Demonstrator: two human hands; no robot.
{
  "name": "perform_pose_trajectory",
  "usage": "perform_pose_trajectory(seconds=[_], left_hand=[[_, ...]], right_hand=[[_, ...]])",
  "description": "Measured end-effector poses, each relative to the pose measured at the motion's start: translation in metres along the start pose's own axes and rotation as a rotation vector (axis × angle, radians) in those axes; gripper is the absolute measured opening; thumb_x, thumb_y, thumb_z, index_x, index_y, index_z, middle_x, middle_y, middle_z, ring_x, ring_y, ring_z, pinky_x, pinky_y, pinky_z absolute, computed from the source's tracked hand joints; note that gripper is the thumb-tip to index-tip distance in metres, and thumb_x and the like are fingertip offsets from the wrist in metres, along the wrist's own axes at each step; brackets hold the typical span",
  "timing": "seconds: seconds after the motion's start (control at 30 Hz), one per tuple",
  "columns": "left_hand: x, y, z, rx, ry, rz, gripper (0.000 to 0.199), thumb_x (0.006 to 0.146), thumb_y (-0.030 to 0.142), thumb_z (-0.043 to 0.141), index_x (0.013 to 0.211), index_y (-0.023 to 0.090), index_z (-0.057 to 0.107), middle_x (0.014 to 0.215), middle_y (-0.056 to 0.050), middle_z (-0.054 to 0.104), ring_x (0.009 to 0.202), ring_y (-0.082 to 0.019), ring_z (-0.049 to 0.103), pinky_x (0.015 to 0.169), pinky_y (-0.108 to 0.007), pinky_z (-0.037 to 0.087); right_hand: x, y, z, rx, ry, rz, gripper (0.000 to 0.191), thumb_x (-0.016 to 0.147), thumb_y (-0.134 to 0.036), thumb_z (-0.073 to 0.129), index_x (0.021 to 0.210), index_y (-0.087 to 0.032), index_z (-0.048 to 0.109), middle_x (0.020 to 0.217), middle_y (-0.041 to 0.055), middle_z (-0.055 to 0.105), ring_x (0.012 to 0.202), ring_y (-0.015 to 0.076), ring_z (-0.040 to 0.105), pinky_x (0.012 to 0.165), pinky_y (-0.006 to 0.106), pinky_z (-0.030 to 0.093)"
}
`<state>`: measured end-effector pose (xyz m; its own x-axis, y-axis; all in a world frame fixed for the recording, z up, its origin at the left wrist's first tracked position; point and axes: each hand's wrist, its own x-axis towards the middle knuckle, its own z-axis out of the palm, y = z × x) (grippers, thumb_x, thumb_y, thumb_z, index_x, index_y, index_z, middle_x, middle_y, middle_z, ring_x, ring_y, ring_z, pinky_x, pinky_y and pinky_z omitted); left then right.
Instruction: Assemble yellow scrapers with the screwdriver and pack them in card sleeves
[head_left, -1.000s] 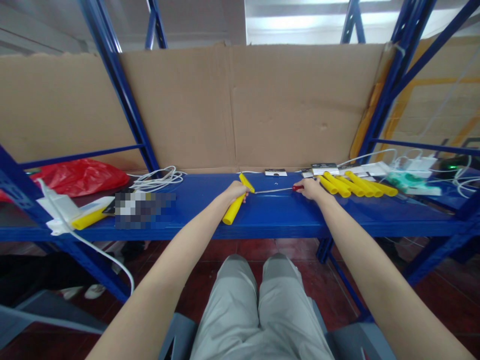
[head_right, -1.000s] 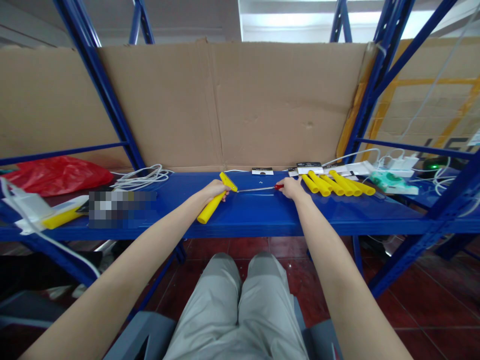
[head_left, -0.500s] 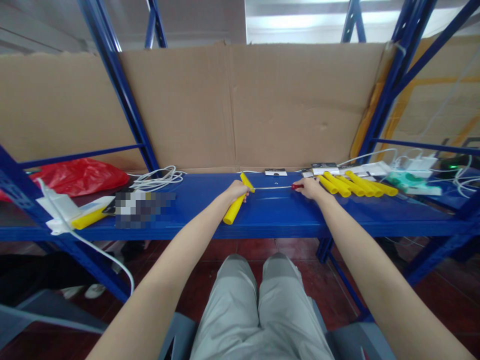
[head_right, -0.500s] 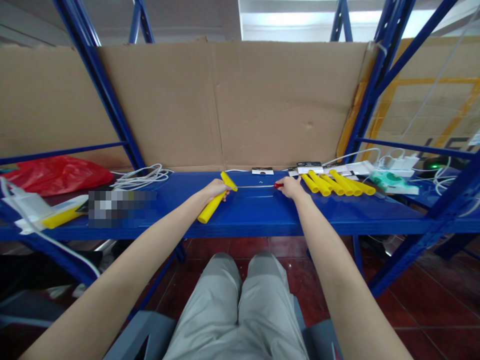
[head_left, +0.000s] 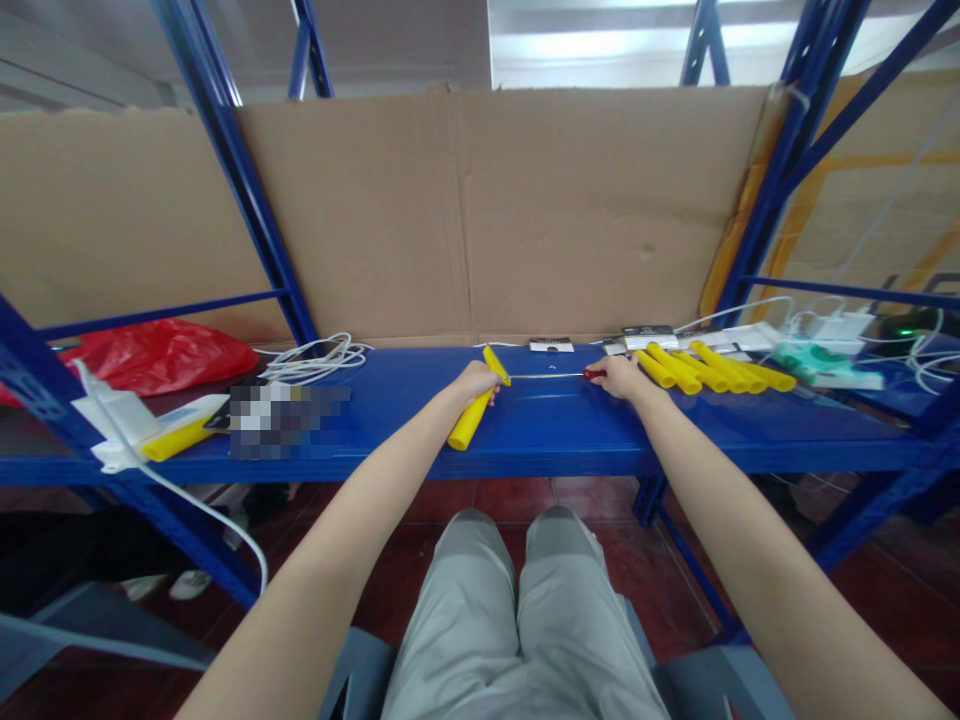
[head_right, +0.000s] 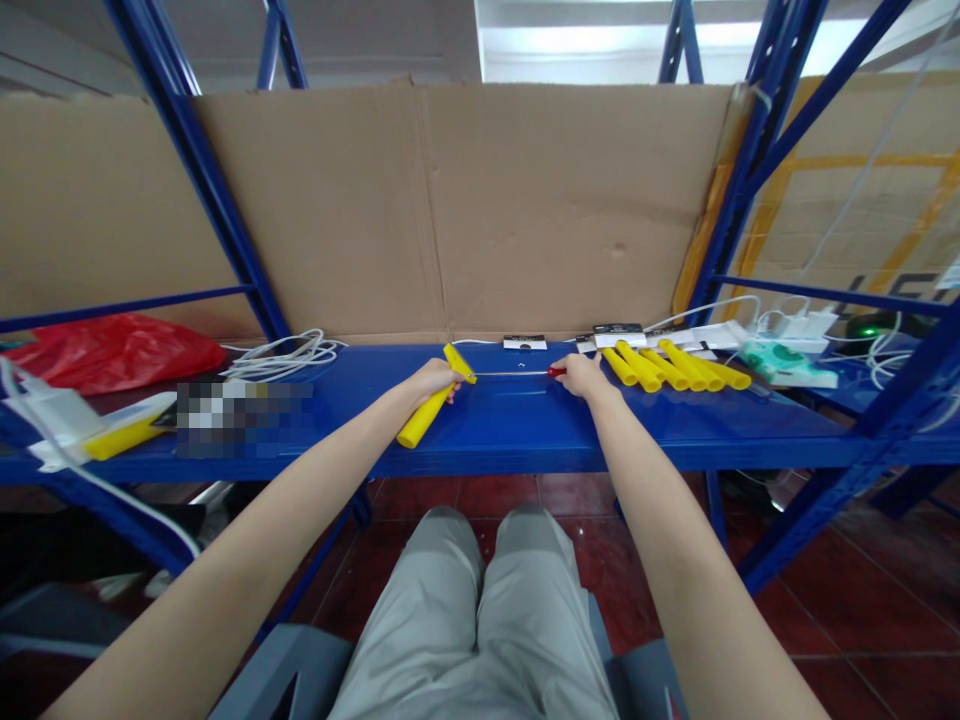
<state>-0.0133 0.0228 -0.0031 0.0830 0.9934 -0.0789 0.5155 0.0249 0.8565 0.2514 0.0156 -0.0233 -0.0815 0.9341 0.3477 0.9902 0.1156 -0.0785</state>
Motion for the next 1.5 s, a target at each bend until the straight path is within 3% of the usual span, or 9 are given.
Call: perform_pose_trajectory(seconds=[0.13,0.27,0.43,0.63,0.83,0.97,1.17,1.3,1.5], left_hand=[[0.000,-0.001,-0.002,0.101,0.032,0.034,0.007,0.080,0.007,0.053,0.077,0.007,0.060,0.044,0.004,0.045,0.037,-0.009,0.044,0.049,-0.025,0.045],[0.001,-0.004,-0.009,0.208,0.096,0.027,0.006,0.078,0.010,0.057,0.074,0.008,0.060,0.044,0.003,0.046,0.038,-0.010,0.046,0.049,-0.025,0.045],[0.001,-0.007,-0.017,0.221,0.126,-0.003,0.006,0.079,0.011,0.056,0.078,0.008,0.060,0.049,0.000,0.051,0.040,-0.011,0.049,0.049,-0.024,0.045],[0.001,-0.007,-0.016,0.391,0.145,0.048,0.013,0.077,0.010,0.054,0.085,0.005,0.063,0.067,-0.011,0.065,0.051,-0.016,0.060,0.051,-0.025,0.046],[-0.002,-0.004,-0.016,0.417,0.143,0.047,0.019,0.076,0.008,0.053,0.091,0.003,0.064,0.079,-0.016,0.069,0.060,-0.018,0.065,0.053,-0.024,0.046],[-0.007,0.000,-0.015,0.447,0.161,0.050,0.022,0.075,0.009,0.055,0.094,0.003,0.064,0.081,-0.017,0.070,0.063,-0.020,0.067,0.054,-0.024,0.047],[-0.009,0.002,-0.014,0.471,0.173,0.056,0.023,0.076,0.011,0.056,0.096,0.004,0.064,0.085,-0.019,0.070,0.068,-0.022,0.068,0.055,-0.024,0.048],[-0.006,0.003,-0.014,0.500,0.173,0.048,0.024,0.077,0.012,0.055,0.097,0.003,0.064,0.090,-0.020,0.070,0.075,-0.024,0.069,0.059,-0.024,0.048],[0.002,0.002,-0.012,0.613,0.230,0.094,0.027,0.076,0.015,0.057,0.100,0.005,0.064,0.095,-0.022,0.069,0.094,-0.028,0.067,0.070,-0.025,0.049]], right_hand=[[-0.004,-0.008,-0.006,-0.041,-0.002,-0.046,0.030,0.083,-0.017,0.051,0.106,-0.025,0.069,0.106,0.0087,0.069,0.105,0.0311,0.059,0.100,0.063,0.026],[-0.007,-0.018,-0.010,-0.031,0.023,-0.194,0.027,0.085,-0.017,0.049,0.103,-0.019,0.068,0.107,0.0118,0.068,0.101,0.0267,0.061,0.092,0.042,0.041],[-0.011,-0.028,-0.012,0.021,0.023,-0.225,0.020,0.085,-0.019,0.051,0.103,-0.018,0.060,0.099,0.0099,0.069,0.089,0.0219,0.063,0.072,0.029,0.044],[-0.015,-0.036,-0.015,-0.127,0.065,-0.212,0.016,0.085,-0.021,0.049,0.100,-0.018,0.054,0.092,0.0112,0.068,0.083,0.0235,0.062,0.063,0.028,0.038],[-0.016,-0.038,-0.016,-0.191,0.080,-0.228,0.016,0.084,-0.019,0.048,0.099,-0.018,0.054,0.090,0.0100,0.068,0.079,0.0221,0.062,0.062,0.027,0.035],[-0.015,-0.033,-0.014,-0.161,0.125,-0.263,0.012,0.083,-0.029,0.054,0.090,-0.021,0.059,0.092,0.0080,0.069,0.082,0.0224,0.062,0.063,0.028,0.038],[-0.014,-0.026,-0.011,-0.082,0.099,-0.239,0.027,0.084,-0.046,0.053,0.090,-0.024,0.067,0.097,0.0061,0.071,0.087,0.0228,0.063,0.067,0.029,0.042],[-0.012,-0.028,-0.009,-0.078,0.053,-0.224,0.026,0.083,-0.045,0.055,0.093,-0.023,0.065,0.092,0.0066,0.071,0.082,0.0229,0.064,0.064,0.029,0.041],[-0.012,-0.034,-0.009,-0.106,0.099,-0.224,0.014,0.082,-0.032,0.058,0.091,-0.023,0.056,0.081,0.0041,0.068,0.070,0.0195,0.061,0.056,0.025,0.033]])
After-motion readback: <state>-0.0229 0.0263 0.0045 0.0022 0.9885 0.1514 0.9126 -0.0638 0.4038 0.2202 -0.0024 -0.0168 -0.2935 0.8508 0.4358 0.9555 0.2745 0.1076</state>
